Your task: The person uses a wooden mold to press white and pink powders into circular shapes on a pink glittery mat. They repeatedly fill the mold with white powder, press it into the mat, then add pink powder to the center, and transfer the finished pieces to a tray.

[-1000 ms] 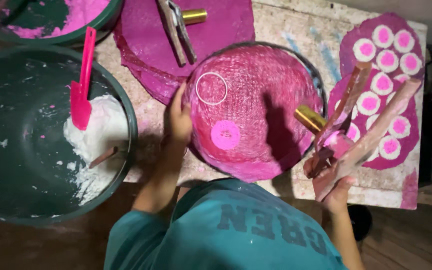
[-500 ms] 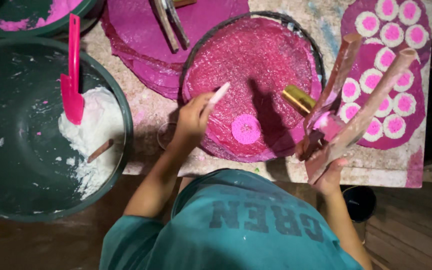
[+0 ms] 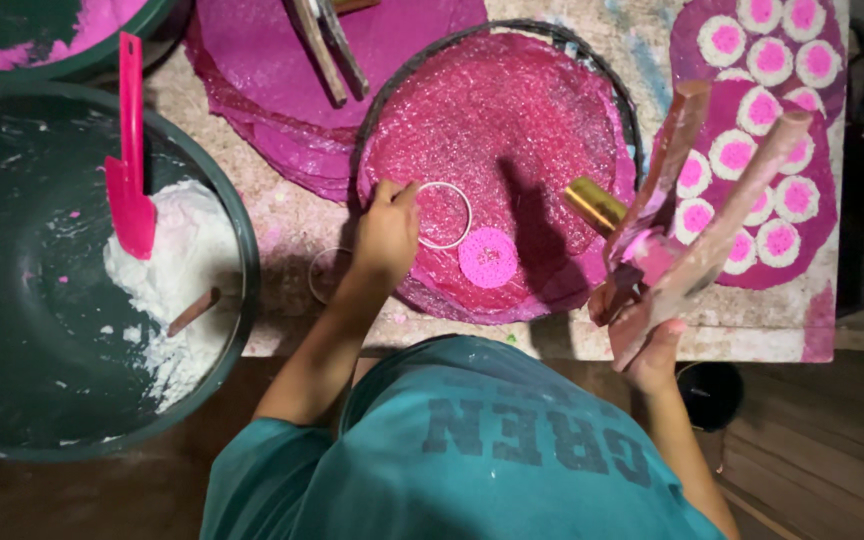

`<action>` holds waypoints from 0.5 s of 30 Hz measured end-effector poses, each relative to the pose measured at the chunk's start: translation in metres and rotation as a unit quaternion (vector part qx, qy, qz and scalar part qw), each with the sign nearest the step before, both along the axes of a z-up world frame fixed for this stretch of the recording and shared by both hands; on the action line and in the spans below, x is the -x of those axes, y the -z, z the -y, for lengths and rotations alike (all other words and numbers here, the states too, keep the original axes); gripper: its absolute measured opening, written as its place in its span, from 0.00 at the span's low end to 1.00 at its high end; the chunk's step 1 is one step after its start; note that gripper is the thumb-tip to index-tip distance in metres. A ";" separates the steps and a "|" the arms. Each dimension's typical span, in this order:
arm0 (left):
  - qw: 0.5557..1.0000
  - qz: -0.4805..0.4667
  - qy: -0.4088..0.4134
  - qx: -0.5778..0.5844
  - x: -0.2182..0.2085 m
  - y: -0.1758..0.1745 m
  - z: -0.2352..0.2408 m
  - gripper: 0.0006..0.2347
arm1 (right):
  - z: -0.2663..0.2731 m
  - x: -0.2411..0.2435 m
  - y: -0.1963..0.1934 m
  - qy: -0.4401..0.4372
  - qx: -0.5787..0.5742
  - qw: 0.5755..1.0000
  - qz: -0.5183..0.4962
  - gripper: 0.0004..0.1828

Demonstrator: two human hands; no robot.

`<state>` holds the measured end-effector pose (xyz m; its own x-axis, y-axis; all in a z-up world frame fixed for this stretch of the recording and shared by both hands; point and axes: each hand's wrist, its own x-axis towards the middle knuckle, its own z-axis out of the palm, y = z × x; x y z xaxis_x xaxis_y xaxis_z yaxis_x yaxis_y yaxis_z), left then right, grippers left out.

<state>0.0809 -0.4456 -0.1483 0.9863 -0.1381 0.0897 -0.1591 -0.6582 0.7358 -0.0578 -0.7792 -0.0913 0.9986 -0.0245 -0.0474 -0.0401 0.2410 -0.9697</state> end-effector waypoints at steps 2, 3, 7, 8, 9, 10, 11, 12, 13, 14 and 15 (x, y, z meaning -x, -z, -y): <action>1.000 -0.017 -0.002 -0.008 -0.003 -0.011 -0.001 0.15 | 0.001 -0.002 0.001 -0.013 0.011 1.000 -0.005 0.50; 1.000 -0.023 -0.005 -0.012 -0.007 -0.018 -0.001 0.16 | 0.001 -0.005 0.001 -0.019 0.016 1.000 -0.007 0.50; 0.964 -0.063 0.033 0.258 -0.030 -0.050 0.000 0.24 | 0.005 -0.030 -0.008 -0.175 0.137 0.971 -0.083 0.52; 0.854 -0.123 0.134 0.488 -0.037 -0.057 0.004 0.27 | 0.005 -0.041 -0.012 -0.238 0.134 0.954 -0.119 0.51; 0.676 -0.173 0.225 0.680 -0.043 -0.063 0.009 0.30 | 0.004 -0.054 -0.016 -0.300 0.131 0.932 -0.155 0.51; 0.620 -0.182 0.252 0.721 -0.046 -0.068 0.012 0.32 | 0.001 -0.066 -0.021 -0.344 0.119 0.904 -0.225 0.50; 0.560 -0.189 0.277 0.757 -0.050 -0.072 0.014 0.33 | -0.004 -0.079 -0.027 -0.384 0.106 0.869 -0.293 0.49; 0.498 -0.194 0.302 0.790 -0.055 -0.075 0.017 0.35 | -0.008 -0.094 -0.035 -0.420 0.095 0.828 -0.359 0.49; 0.456 -0.178 0.302 0.818 -0.060 -0.077 0.020 0.31 | -0.012 -0.109 -0.045 -0.418 0.134 0.823 -0.361 0.47; 0.414 -0.160 0.298 0.845 -0.063 -0.077 0.022 0.28 | -0.015 -0.124 -0.057 -0.416 0.171 0.816 -0.363 0.46; 0.372 -0.142 0.293 0.869 -0.066 -0.076 0.022 0.27 | -0.020 -0.138 -0.068 -0.414 0.209 0.808 -0.364 0.44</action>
